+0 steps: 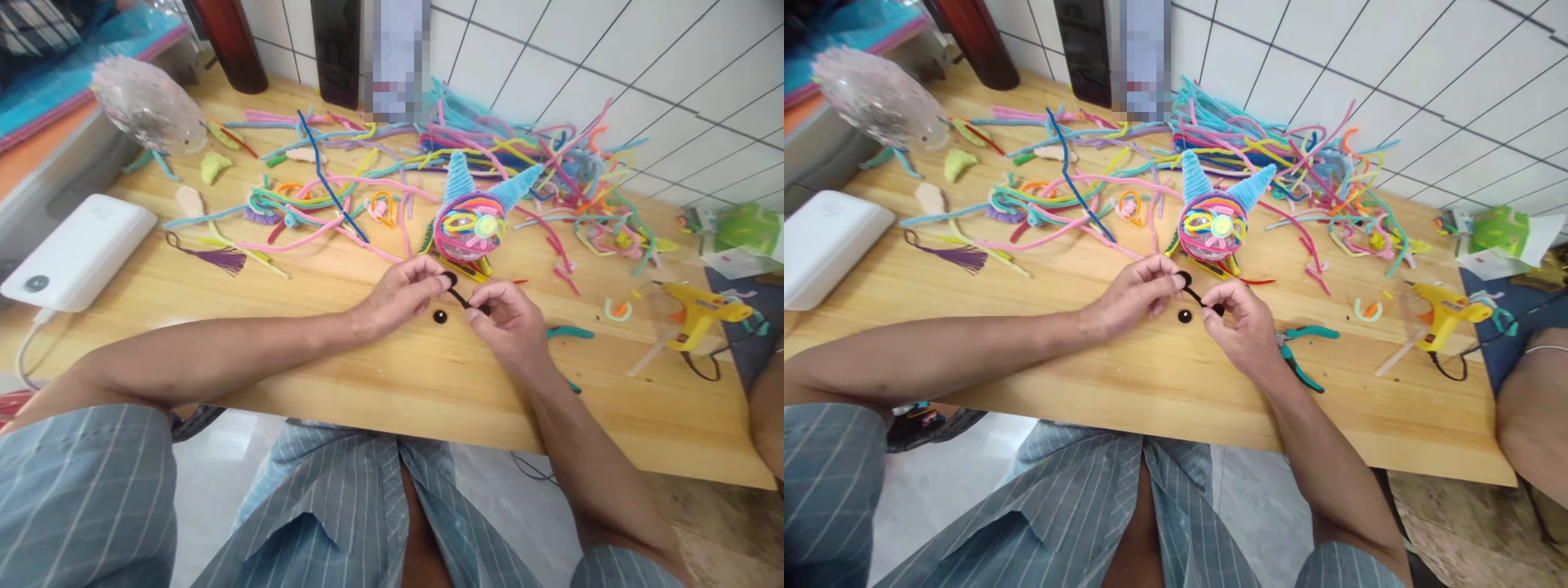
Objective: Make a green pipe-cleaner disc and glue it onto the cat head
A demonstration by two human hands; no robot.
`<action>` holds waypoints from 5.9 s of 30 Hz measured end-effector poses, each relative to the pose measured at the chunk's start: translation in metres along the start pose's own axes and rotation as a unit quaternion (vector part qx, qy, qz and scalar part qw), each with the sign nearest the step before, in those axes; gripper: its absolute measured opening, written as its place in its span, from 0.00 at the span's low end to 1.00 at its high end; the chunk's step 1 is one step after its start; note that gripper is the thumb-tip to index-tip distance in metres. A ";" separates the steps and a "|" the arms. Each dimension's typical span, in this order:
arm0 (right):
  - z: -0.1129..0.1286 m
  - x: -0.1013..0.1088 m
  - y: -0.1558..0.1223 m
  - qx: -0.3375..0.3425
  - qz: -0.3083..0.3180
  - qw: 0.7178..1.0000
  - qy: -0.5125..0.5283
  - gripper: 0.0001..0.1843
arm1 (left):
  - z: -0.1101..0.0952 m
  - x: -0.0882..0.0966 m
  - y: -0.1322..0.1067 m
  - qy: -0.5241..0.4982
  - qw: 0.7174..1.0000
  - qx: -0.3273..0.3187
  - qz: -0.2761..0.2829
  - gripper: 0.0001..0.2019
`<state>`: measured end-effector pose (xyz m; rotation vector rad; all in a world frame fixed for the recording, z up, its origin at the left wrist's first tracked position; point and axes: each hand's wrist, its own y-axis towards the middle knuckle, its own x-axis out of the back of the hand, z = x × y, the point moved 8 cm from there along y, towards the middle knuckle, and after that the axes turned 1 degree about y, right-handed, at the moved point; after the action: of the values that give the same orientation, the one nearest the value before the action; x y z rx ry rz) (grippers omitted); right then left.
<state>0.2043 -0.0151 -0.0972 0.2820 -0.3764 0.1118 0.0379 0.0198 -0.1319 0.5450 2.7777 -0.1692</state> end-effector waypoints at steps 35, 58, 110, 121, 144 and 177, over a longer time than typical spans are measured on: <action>0.055 -0.007 -0.002 0.129 0.085 0.974 -0.164 0.11 | -0.064 0.004 0.000 -0.014 0.997 -0.072 -0.030 0.07; 0.037 -0.018 -0.005 0.089 0.155 0.959 -0.218 0.12 | -0.043 0.002 0.010 0.149 0.987 -0.018 0.050 0.08; 0.020 -0.020 -0.005 -0.085 0.067 0.967 0.229 0.17 | -0.025 -0.042 -0.026 0.049 0.981 -0.012 0.186 0.15; 0.021 0.004 0.001 -0.081 0.021 0.983 0.161 0.18 | -0.003 -0.043 -0.023 -0.084 0.966 0.136 0.202 0.20; 0.013 0.006 -0.012 -0.076 -0.142 0.983 0.091 0.12 | -0.026 -0.028 -0.026 0.042 0.995 -0.051 0.081 0.16; 0.005 0.019 -0.009 -0.038 -0.186 0.964 0.186 0.15 | 0.014 -0.057 -0.045 -0.176 0.898 0.254 0.315 0.19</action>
<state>0.2220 -0.0242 -0.0879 0.2460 0.0508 -0.2178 0.0746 -0.0444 -0.1247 1.3514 2.0602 -0.7626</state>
